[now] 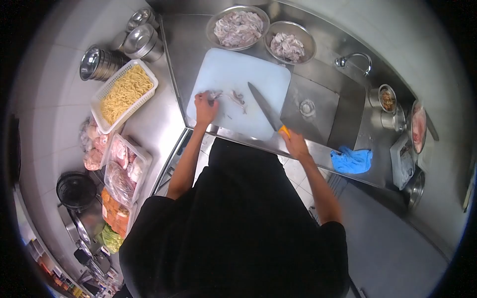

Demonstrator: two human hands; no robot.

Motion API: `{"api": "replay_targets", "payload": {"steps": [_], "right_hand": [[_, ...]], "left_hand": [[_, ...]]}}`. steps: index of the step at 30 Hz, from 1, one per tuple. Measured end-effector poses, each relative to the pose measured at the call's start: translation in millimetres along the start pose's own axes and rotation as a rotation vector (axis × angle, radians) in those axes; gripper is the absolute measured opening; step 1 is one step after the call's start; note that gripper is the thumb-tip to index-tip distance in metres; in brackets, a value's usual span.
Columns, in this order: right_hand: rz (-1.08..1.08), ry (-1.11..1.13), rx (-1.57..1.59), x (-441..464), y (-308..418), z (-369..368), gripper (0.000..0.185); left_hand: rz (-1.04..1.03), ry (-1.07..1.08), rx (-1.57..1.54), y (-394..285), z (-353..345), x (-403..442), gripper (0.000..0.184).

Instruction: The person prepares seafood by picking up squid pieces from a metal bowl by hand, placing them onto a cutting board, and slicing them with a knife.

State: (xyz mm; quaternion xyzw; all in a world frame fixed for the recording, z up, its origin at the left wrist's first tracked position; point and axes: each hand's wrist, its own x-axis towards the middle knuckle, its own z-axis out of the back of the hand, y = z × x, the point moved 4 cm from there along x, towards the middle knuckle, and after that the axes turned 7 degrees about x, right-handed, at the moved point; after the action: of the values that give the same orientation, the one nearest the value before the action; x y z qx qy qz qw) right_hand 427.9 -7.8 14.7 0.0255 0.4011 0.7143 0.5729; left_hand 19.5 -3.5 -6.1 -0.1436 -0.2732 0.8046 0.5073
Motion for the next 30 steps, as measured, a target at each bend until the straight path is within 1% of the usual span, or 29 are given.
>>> {"api": "replay_targets", "payload": {"steps": [2, 5, 6, 9, 11, 12, 14, 15, 16, 19, 20, 23, 24, 26, 29, 30], "right_hand": [[0.004, -0.015, 0.012, 11.8, 12.5, -18.0, 0.055], [0.03, -0.004, 0.012, 20.9, 38.4, -35.9, 0.055], [0.034, 0.007, 0.01, 21.4, 50.2, -36.7, 0.055], [0.084, 0.04, 0.047, 26.8, 65.8, -47.1, 0.053], [0.147, 0.065, 0.046, 28.2, 75.7, -53.1, 0.052], [0.144, 0.076, 0.1, 28.6, 76.3, -57.1, 0.051], [0.147, 0.07, 0.2, 32.9, 75.2, -59.2, 0.05], [0.047, 0.126, 0.229, 32.2, 79.6, -50.1, 0.05], [0.07, 0.094, 0.213, 33.5, 77.4, -45.1, 0.049], [0.082, -0.059, 0.196, 27.1, 86.3, -13.4, 0.047], [0.08, -0.118, 0.194, 26.6, 95.0, 6.6, 0.046], [-0.049, -0.231, 0.239, 28.5, 110.3, 72.6, 0.044], [-0.035, -0.346, 0.219, 34.3, 101.9, 86.0, 0.045], [-0.048, -0.464, 0.078, 39.3, 98.9, 124.1, 0.044], [-0.119, -0.595, -0.163, 29.9, 117.6, 168.6, 0.042], [-0.149, -0.633, -0.251, 27.7, 121.9, 180.8, 0.041]], "left_hand": [[0.007, 0.06, -0.03, -8.2, -10.5, 1.0, 0.067], [0.003, 0.209, -0.13, -32.4, -14.7, -11.2, 0.066], [-0.019, 0.191, -0.132, -36.2, -20.3, -16.5, 0.064], [0.013, 0.111, -0.257, -50.7, -25.4, -26.2, 0.061], [-0.001, 0.007, -0.287, -54.8, -24.7, -29.0, 0.055], [-0.015, -0.045, -0.306, -58.2, -25.3, -27.9, 0.053], [0.04, -0.036, -0.369, -59.2, -28.0, -26.1, 0.046], [0.06, -0.037, -0.404, -61.0, -30.5, -22.0, 0.043], [0.083, -0.052, -0.467, -65.7, -32.6, -17.3, 0.039], [0.017, -0.064, -0.534, -101.0, -31.1, 10.8, 0.038], [-0.038, -0.057, -0.55, -119.2, -30.7, 26.1, 0.038], [-0.211, -0.053, -0.605, -192.6, -34.9, 78.6, 0.039], [-0.279, -0.061, -0.625, -218.5, -39.6, 99.5, 0.041], [-0.387, -0.126, -0.554, -253.9, -70.7, 142.6, 0.042], [-0.53, -0.025, -0.371, -290.6, -71.5, 175.6, 0.041], [-0.487, 0.11, -0.312, -294.9, -61.7, 182.4, 0.042]]}}
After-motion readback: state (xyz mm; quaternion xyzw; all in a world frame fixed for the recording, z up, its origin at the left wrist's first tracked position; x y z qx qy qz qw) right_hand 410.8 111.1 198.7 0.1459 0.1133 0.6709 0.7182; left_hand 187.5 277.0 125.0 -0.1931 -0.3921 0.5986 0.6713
